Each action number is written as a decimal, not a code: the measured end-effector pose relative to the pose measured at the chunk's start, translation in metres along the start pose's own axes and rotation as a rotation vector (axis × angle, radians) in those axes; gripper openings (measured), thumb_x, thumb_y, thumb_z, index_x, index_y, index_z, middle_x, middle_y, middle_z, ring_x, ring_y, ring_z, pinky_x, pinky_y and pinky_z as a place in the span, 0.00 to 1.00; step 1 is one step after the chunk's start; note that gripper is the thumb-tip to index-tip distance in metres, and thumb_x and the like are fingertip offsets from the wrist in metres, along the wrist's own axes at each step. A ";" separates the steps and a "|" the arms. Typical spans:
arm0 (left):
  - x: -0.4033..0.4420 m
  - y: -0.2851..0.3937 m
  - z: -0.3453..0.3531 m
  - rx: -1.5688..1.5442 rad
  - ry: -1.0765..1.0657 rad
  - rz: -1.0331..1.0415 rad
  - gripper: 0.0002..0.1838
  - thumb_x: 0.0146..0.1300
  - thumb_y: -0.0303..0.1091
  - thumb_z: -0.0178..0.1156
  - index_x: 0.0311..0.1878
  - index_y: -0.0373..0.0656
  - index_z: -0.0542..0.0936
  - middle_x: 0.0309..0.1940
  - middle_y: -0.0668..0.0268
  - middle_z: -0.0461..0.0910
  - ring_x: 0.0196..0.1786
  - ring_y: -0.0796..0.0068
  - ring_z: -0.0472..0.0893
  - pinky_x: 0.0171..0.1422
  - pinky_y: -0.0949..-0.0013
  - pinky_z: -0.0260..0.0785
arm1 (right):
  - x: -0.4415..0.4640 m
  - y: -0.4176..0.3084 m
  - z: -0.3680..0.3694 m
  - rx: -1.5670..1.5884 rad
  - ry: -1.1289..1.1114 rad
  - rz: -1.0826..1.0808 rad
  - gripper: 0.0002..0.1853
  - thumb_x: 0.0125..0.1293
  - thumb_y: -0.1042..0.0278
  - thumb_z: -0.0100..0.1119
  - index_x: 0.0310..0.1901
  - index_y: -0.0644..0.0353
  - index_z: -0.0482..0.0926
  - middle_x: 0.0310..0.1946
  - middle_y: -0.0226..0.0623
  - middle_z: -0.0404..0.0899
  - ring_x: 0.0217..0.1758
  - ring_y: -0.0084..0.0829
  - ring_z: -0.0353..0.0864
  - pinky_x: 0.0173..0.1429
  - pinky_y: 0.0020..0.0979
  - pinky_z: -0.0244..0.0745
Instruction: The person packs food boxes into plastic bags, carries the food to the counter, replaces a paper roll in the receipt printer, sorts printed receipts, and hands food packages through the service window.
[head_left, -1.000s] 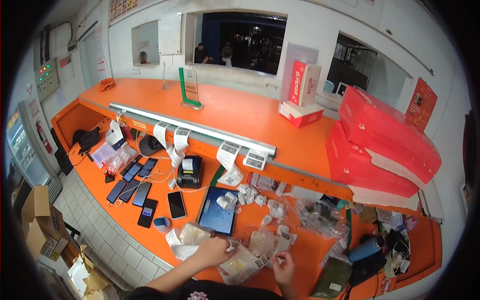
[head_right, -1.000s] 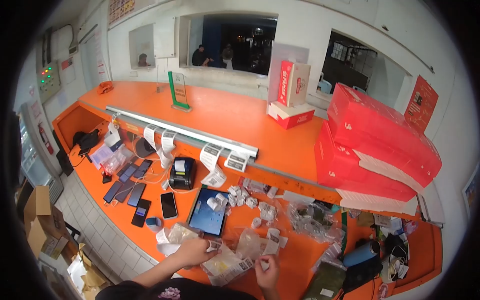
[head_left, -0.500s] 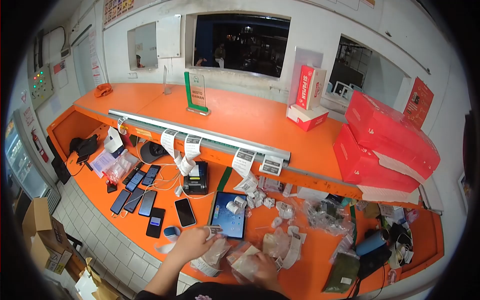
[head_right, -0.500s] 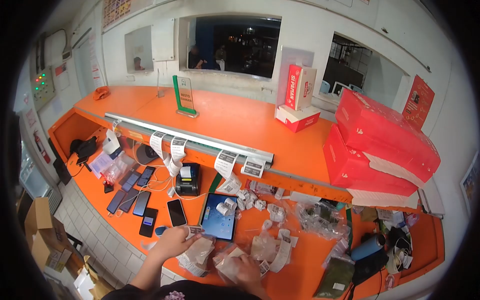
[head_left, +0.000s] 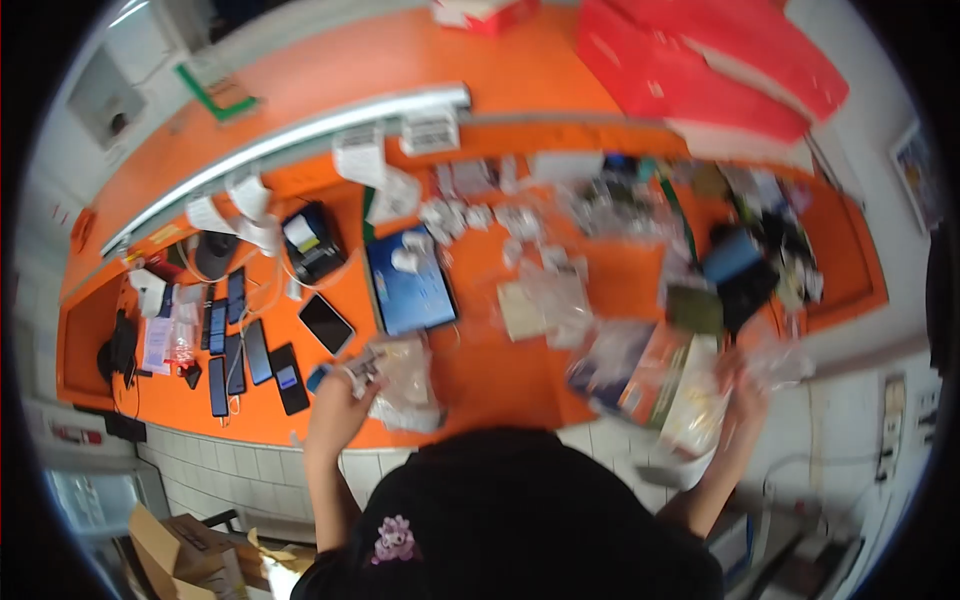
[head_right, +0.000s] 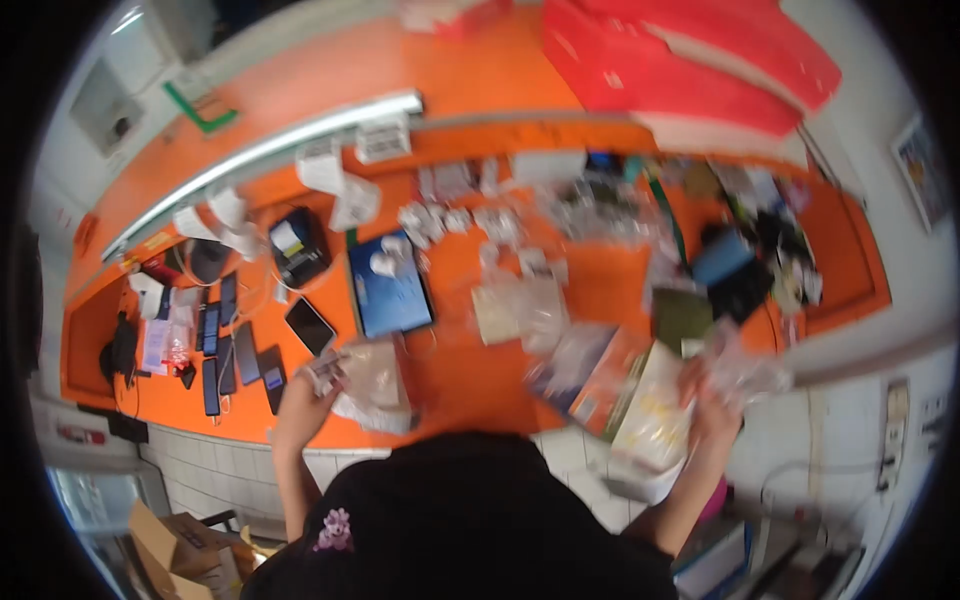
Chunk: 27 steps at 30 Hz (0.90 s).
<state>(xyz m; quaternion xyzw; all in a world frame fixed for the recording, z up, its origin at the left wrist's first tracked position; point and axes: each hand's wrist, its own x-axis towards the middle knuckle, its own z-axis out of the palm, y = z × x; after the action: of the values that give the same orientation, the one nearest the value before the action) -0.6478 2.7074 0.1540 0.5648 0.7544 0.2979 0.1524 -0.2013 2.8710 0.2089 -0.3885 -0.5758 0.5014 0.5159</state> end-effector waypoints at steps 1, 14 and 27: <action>0.006 0.015 -0.002 -0.121 0.026 -0.041 0.14 0.58 0.31 0.62 0.47 0.36 0.79 0.34 0.51 0.77 0.36 0.56 0.78 0.41 0.63 0.69 | -0.003 -0.017 0.011 -0.047 0.110 0.013 0.16 0.65 0.58 0.56 0.23 0.57 0.70 0.22 0.29 0.67 0.29 0.24 0.64 0.36 0.27 0.55; 0.149 0.117 0.204 0.322 -0.192 0.151 0.19 0.54 0.43 0.64 0.44 0.39 0.76 0.48 0.48 0.76 0.48 0.53 0.79 0.48 0.56 0.74 | 0.084 0.186 -0.017 -0.724 0.412 0.100 0.22 0.68 0.54 0.52 0.23 0.63 0.77 0.13 0.35 0.70 0.19 0.36 0.66 0.35 0.33 0.65; 0.065 0.066 0.163 0.399 -0.407 -0.044 0.17 0.59 0.42 0.58 0.31 0.33 0.76 0.26 0.47 0.79 0.32 0.47 0.80 0.38 0.52 0.73 | 0.058 0.260 0.144 -0.317 -0.022 0.067 0.12 0.60 0.73 0.58 0.44 0.68 0.75 0.38 0.51 0.77 0.44 0.49 0.77 0.50 0.40 0.71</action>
<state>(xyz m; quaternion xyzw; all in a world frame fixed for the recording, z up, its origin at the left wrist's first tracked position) -0.5259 2.8256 0.0754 0.6154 0.7640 0.0206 0.1928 -0.3706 2.9519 -0.0286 -0.4785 -0.6399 0.4253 0.4250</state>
